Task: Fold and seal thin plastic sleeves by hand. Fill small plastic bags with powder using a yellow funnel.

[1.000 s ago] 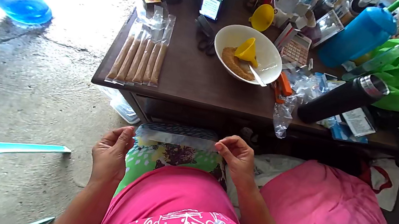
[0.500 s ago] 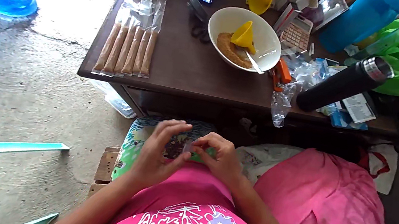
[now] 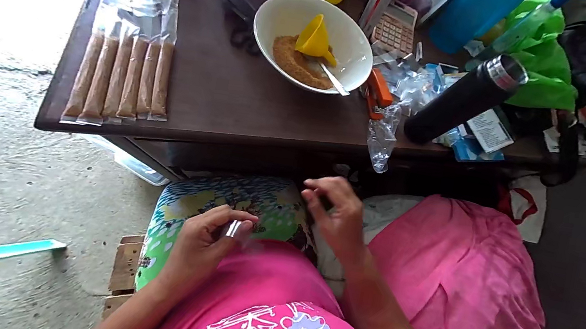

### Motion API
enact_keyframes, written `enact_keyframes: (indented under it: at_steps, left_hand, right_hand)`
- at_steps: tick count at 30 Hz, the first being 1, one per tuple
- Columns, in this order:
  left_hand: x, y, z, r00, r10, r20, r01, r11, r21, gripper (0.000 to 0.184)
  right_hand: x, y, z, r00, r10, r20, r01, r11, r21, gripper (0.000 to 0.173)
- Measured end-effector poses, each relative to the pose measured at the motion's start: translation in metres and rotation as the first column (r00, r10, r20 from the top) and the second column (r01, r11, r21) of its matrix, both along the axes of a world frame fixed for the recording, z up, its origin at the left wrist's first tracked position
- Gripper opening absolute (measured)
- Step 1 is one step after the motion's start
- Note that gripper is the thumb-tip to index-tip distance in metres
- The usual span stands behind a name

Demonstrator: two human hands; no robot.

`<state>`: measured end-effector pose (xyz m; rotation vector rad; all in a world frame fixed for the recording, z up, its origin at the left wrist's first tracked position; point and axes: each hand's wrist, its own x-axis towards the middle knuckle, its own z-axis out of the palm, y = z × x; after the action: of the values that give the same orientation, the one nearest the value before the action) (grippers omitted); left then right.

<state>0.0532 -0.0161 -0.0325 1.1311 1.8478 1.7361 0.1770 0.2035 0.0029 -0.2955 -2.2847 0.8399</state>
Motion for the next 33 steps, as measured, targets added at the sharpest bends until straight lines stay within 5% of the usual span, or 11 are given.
enact_keyframes:
  at_steps: [4, 7, 20, 24, 33]
  left_hand:
    - [0.003, 0.0, -0.002, 0.999, 0.025, 0.029, -0.023, 0.998, -0.053, 0.02]
    - [0.004, 0.0, -0.005, 0.999, 0.011, 0.042, -0.009, 0.999, -0.05, 0.019]
    - [0.006, -0.001, -0.005, 0.998, 0.008, 0.063, -0.004, 0.999, -0.049, 0.019]
    - [0.006, 0.001, -0.005, 0.998, 0.007, 0.065, -0.004, 0.999, -0.046, 0.019]
    - [0.004, 0.0, -0.004, 0.999, 0.008, 0.034, -0.006, 0.998, -0.069, 0.02]
  right_hand:
    - [0.018, 0.055, 0.004, 0.927, -0.375, -0.019, 0.366, 0.891, 0.269, 0.026]
    - [0.027, 0.078, 0.005, 0.846, -0.527, 0.079, 0.466, 0.804, 0.37, 0.043]
    - [0.017, 0.108, 0.034, 0.953, -0.296, 0.061, 0.263, 0.912, 0.314, 0.024]
    - [0.016, 0.108, 0.028, 0.922, -0.324, 0.212, 0.255, 0.92, 0.297, 0.006]
    - [0.015, 0.111, 0.025, 0.873, -0.455, 0.179, 0.388, 0.867, 0.311, 0.017]
